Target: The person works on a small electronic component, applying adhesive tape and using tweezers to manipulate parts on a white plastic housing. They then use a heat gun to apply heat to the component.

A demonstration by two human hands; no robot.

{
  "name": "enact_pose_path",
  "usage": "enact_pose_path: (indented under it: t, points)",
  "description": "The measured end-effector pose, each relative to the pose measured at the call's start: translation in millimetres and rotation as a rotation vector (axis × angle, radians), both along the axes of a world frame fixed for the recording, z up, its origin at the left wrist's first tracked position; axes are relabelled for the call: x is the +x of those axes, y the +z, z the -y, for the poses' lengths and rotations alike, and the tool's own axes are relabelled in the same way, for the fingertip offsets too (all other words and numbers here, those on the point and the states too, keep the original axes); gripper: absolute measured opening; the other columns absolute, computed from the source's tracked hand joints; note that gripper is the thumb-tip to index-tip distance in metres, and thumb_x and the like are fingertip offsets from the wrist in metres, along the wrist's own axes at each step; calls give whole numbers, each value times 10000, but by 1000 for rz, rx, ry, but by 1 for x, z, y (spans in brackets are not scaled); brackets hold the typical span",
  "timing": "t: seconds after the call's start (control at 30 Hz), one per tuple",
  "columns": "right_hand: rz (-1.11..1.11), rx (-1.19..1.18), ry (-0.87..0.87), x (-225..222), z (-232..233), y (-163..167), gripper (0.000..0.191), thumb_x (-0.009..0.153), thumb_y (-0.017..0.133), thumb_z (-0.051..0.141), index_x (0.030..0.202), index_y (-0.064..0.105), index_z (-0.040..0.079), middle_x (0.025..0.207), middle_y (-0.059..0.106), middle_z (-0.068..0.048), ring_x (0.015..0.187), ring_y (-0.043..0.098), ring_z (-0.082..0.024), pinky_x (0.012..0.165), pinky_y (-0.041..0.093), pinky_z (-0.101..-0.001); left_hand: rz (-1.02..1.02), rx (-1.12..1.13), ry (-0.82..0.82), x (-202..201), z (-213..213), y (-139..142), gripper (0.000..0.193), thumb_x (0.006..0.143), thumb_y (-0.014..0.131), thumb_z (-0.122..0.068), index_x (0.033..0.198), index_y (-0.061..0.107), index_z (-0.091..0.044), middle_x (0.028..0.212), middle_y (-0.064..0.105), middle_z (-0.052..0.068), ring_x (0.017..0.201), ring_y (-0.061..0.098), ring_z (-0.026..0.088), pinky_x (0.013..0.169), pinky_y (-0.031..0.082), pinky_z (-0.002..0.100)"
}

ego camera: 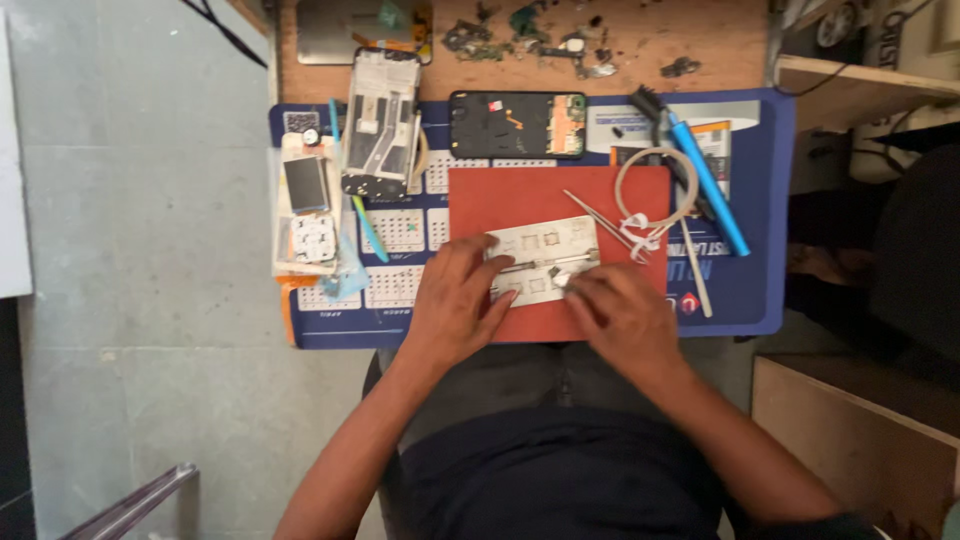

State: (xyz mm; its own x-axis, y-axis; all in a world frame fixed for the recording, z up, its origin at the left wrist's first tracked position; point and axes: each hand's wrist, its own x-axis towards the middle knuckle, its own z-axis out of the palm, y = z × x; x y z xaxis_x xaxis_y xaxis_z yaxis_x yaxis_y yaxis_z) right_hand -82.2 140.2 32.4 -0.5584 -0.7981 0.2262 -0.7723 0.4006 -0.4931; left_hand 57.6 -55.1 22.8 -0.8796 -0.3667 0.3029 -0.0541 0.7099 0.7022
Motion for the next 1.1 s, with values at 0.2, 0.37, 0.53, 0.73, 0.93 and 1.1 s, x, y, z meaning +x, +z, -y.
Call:
enact_pose_path:
  t: [0.2,0.37,0.53,0.73,0.93,1.1]
  points:
    - [-14,-24,50,10,8,-7,190,838,824,152,1000,764,73,958,676,-36,875,693,-240,719,565,-361,61,-234,-128,-30,-7,0,331,827,770,-192,1136,734,-78,1080,616,49,1098,574,259,960,415,442]
    - [32,-4,-19,6,3,-4,142,868,803,157,964,745,70,975,695,-49,872,699,-251,731,566,-366,42,-201,-131,-42,-9,-8,240,856,752,-179,1076,759,-83,1043,630,36,1054,568,248,916,415,432]
    - [28,9,-95,-2,-11,0,171,865,799,153,1003,763,58,948,685,-60,834,694,-256,702,557,-364,17,-178,-140,-52,-18,-17,136,867,740,-157,985,750,-91,1014,625,38,1039,576,250,898,426,435]
    - [27,-1,-91,-1,-8,-5,159,864,814,145,975,763,43,912,670,-64,801,691,-254,684,554,-363,39,-123,-109,-57,-26,-25,91,886,726,-132,967,729,-91,1041,633,44,1018,577,265,876,449,440]
    - [39,-20,-81,-2,-7,-7,172,858,820,154,971,753,44,925,681,-54,793,698,-246,670,557,-355,33,-106,-138,-49,-22,-15,183,856,734,-112,1031,721,-59,1083,619,74,1064,573,289,905,463,446]
    - [47,10,-60,0,-5,-6,179,848,832,170,950,744,53,917,684,-53,805,705,-244,666,556,-353,47,-266,-109,-29,-5,-3,170,814,752,-117,967,717,-51,1060,614,86,1098,577,296,963,473,456]
